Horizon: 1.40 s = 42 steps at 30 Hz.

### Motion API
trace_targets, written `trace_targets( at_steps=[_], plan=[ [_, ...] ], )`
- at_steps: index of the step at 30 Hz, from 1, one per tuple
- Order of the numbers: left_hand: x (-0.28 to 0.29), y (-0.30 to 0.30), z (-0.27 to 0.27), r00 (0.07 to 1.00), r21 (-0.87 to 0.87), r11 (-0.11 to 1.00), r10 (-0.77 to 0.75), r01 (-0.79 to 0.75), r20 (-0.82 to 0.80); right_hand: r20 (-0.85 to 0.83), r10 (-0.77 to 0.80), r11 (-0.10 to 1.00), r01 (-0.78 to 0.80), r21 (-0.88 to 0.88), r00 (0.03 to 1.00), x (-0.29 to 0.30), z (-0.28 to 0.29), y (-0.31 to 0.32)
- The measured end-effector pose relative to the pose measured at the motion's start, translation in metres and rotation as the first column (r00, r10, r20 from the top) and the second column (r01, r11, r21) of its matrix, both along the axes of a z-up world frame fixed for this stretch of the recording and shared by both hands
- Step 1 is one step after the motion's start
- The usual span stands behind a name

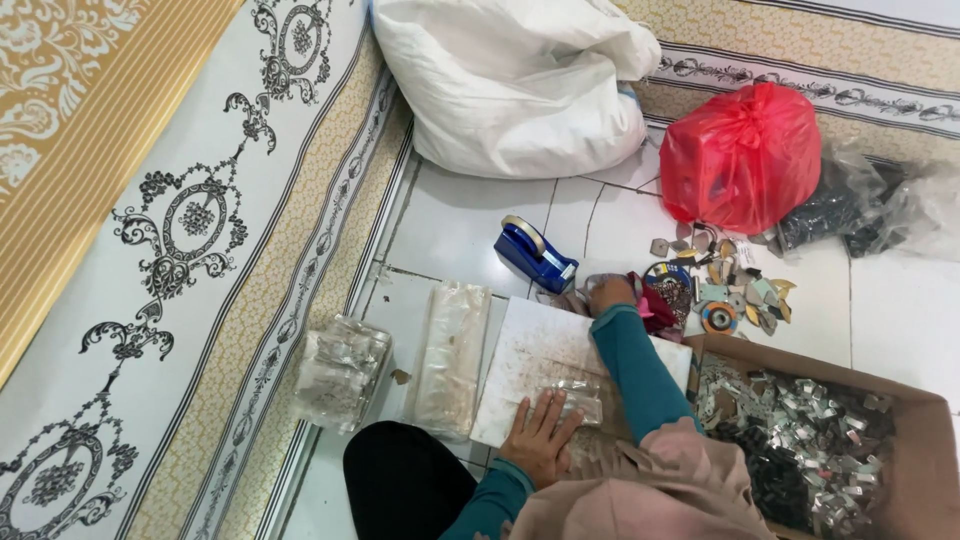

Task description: Packaging small metal pins into individual plastic bags.

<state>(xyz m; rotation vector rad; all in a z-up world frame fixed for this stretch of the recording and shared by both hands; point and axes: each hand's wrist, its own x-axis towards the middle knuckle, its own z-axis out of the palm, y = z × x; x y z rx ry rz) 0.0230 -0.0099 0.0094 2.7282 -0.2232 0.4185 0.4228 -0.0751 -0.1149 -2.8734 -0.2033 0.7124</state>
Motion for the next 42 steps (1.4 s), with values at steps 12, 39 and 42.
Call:
trace_targets(
  at_steps=[12,39,42],
  plan=[
    [0.003,0.001,-0.003,0.970,0.088,0.993,0.052,-0.074,0.236,-0.569,0.071,0.034,0.568,0.822,0.819,-0.143,0.196,-0.035],
    [0.006,-0.004,-0.014,0.923,0.124,0.978,0.113,-0.170,0.369,-0.029,-0.344,0.778,0.302,0.551,0.939,-0.273,0.069,-0.064],
    [0.006,-0.004,-0.015,0.926,0.138,0.976,0.111,-0.171,0.361,-0.005,-0.387,0.776,0.328,0.539,0.922,-0.271,0.059,-0.062]
  ],
)
